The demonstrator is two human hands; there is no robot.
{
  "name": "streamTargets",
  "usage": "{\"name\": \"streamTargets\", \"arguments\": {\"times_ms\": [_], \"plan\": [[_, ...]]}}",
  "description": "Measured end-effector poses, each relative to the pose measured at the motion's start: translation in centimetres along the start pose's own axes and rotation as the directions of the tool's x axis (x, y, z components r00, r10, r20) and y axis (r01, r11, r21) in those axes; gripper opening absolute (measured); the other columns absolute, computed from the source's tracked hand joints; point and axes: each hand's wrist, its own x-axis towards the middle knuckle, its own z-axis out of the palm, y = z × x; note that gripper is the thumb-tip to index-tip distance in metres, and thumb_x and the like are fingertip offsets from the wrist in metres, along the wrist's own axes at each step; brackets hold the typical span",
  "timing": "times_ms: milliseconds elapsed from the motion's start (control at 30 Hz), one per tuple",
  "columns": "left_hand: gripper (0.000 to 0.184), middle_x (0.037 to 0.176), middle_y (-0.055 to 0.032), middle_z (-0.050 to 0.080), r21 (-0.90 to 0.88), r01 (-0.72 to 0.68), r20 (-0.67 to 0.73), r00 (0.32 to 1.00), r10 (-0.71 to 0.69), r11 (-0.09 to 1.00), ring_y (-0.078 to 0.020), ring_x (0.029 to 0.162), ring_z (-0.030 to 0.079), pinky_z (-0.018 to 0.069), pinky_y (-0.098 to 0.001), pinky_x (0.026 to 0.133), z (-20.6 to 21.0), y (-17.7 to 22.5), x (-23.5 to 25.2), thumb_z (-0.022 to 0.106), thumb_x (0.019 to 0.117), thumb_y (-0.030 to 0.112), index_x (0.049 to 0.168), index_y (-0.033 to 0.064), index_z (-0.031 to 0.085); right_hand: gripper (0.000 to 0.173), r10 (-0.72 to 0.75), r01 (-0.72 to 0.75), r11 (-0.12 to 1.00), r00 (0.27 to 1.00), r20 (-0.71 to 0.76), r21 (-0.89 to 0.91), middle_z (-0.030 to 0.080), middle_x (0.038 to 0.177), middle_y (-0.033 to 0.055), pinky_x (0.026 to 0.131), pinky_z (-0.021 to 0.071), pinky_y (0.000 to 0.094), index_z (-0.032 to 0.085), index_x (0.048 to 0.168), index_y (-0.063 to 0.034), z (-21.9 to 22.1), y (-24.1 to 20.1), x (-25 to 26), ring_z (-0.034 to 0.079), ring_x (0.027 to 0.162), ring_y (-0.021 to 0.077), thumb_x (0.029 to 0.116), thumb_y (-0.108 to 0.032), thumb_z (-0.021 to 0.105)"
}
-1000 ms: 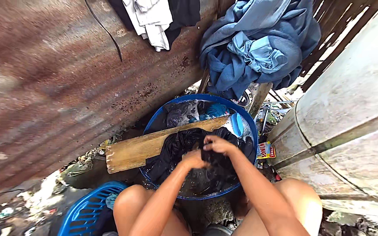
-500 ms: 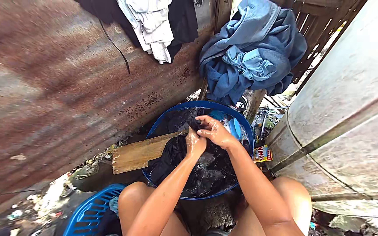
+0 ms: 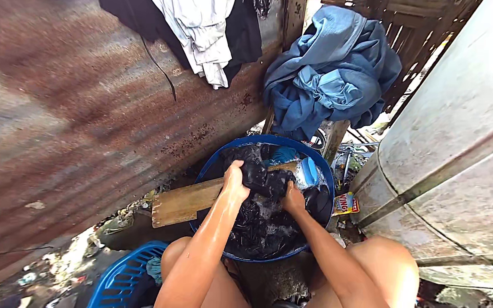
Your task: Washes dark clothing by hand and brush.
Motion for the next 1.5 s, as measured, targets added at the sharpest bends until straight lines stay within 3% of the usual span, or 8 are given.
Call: {"name": "streamTargets", "arguments": {"times_ms": [267, 433, 567, 733, 867, 1100, 1300, 1500], "plan": [[0.049, 0.119, -0.0089, 0.066, 0.369, -0.251, 0.087, 0.968, 0.235, 0.895, -0.0181, 0.108, 0.065, 0.0550, -0.0416, 0.093, -3.3, 6.1, 0.7, 0.038, 0.1099, 0.046, 0.134, 0.0072, 0.055, 0.015, -0.422, 0.322, 0.603, 0.905, -0.050, 0.730, 0.065, 0.090, 0.0047, 0.079, 0.0534, 0.0254, 0.065, 0.094, 0.0054, -7.0, 1.4, 1.3, 0.060, 0.082, 0.0058, 0.0856, 0.017, 0.063], [0.040, 0.119, -0.0336, 0.064, 0.992, -0.096, 0.107, 0.984, 0.144, -0.079, -0.0535, 0.114, 0.061, 0.0460, -0.0726, 0.091, -9.9, 4.4, 4.7, 0.054, 0.1009, 0.008, 0.140, 0.0035, 0.050, 0.021, -0.609, 0.280, 0.622, 0.760, 0.227, 0.731, 0.063, 0.069, -0.0075, 0.066, 0.0522, 0.0208, 0.061, 0.075, -0.0111, -7.3, 1.7, 0.6, 0.059, 0.065, 0.0006, 0.0838, 0.008, 0.066], [0.051, 0.124, -0.0334, 0.062, 0.958, 0.038, -0.013, 0.996, 0.091, -0.283, -0.0523, 0.117, 0.060, 0.0477, -0.0697, 0.092, -11.8, 1.1, 5.7, 0.065, 0.0922, 0.005, 0.140, -0.0012, 0.050, 0.031, -0.595, 0.371, 0.747, 0.743, 0.306, 0.552, 0.050, 0.062, -0.0108, 0.058, 0.0387, 0.0188, 0.054, 0.069, -0.0132, -8.1, 1.0, 0.4, 0.045, 0.057, -0.0017, 0.0992, -0.010, 0.059], [0.057, 0.134, -0.0295, 0.059, 0.934, -0.180, 0.072, 0.942, -0.329, -0.309, -0.0490, 0.127, 0.055, 0.0432, -0.0717, 0.098, -8.7, -3.9, 4.0, 0.066, 0.0922, 0.015, 0.145, 0.0022, 0.048, 0.037, -0.189, 0.349, 0.919, 0.798, 0.572, -0.182, 0.067, 0.113, 0.0287, 0.100, 0.0455, 0.0603, 0.067, 0.115, 0.0093, -3.6, -0.7, 0.8, 0.063, 0.111, 0.0406, 0.1005, -0.024, 0.069], [0.068, 0.140, -0.0308, 0.053, 0.860, -0.213, -0.014, 0.899, -0.438, -0.464, -0.0485, 0.127, 0.055, 0.0472, -0.0654, 0.098, -7.2, -10.7, 2.6, 0.071, 0.0905, 0.015, 0.149, -0.0042, 0.040, 0.054, 0.116, 0.246, 0.860, 0.758, 0.641, -0.447, 0.058, 0.138, 0.0314, 0.108, 0.0388, 0.0685, 0.059, 0.134, 0.0080, 1.0, -0.6, 0.3, 0.052, 0.134, 0.0465, 0.0984, -0.032, 0.070], [0.048, 0.142, -0.0341, 0.051, 0.908, -0.107, -0.031, 0.947, -0.319, -0.406, -0.0491, 0.127, 0.056, 0.0484, -0.0589, 0.101, -8.6, -18.6, 3.0, 0.040, 0.1060, 0.003, 0.152, -0.0082, 0.035, 0.047, 0.072, 0.230, 0.813, 0.872, 0.484, -0.535, 0.045, 0.150, 0.0341, 0.111, 0.0294, 0.0729, 0.057, 0.142, 0.0022, 5.8, 1.0, -1.0, 0.038, 0.143, 0.0527, 0.0975, -0.011, 0.063], [0.044, 0.143, -0.0324, 0.052, 0.975, -0.084, 0.001, 0.929, -0.371, -0.208, -0.0482, 0.135, 0.050, 0.0414, -0.0628, 0.108, -9.6, -17.3, 3.0, 0.050, 0.1055, 0.017, 0.144, -0.0045, 0.051, 0.046, 0.003, 0.248, 0.887, 0.840, 0.542, -0.390, 0.051, 0.146, 0.0326, 0.113, 0.0334, 0.0683, 0.057, 0.140, 0.0052, 4.4, 1.6, 0.2, 0.044, 0.141, 0.0479, 0.1012, -0.019, 0.060], [0.043, 0.137, -0.0280, 0.055, 0.776, -0.122, 0.183, 0.983, -0.035, 0.619, -0.0353, 0.126, 0.056, 0.0461, -0.0504, 0.106, -8.2, -8.6, 1.7, 0.056, 0.0992, 0.001, 0.140, -0.0058, 0.047, 0.070, -0.057, 0.079, 0.996, 0.934, 0.353, -0.049, 0.045, 0.149, 0.0330, 0.107, 0.0434, 0.0641, 0.042, 0.150, 0.0003, 2.7, 1.6, 2.5, 0.051, 0.134, 0.0478, 0.0890, -0.010, 0.075]]}}
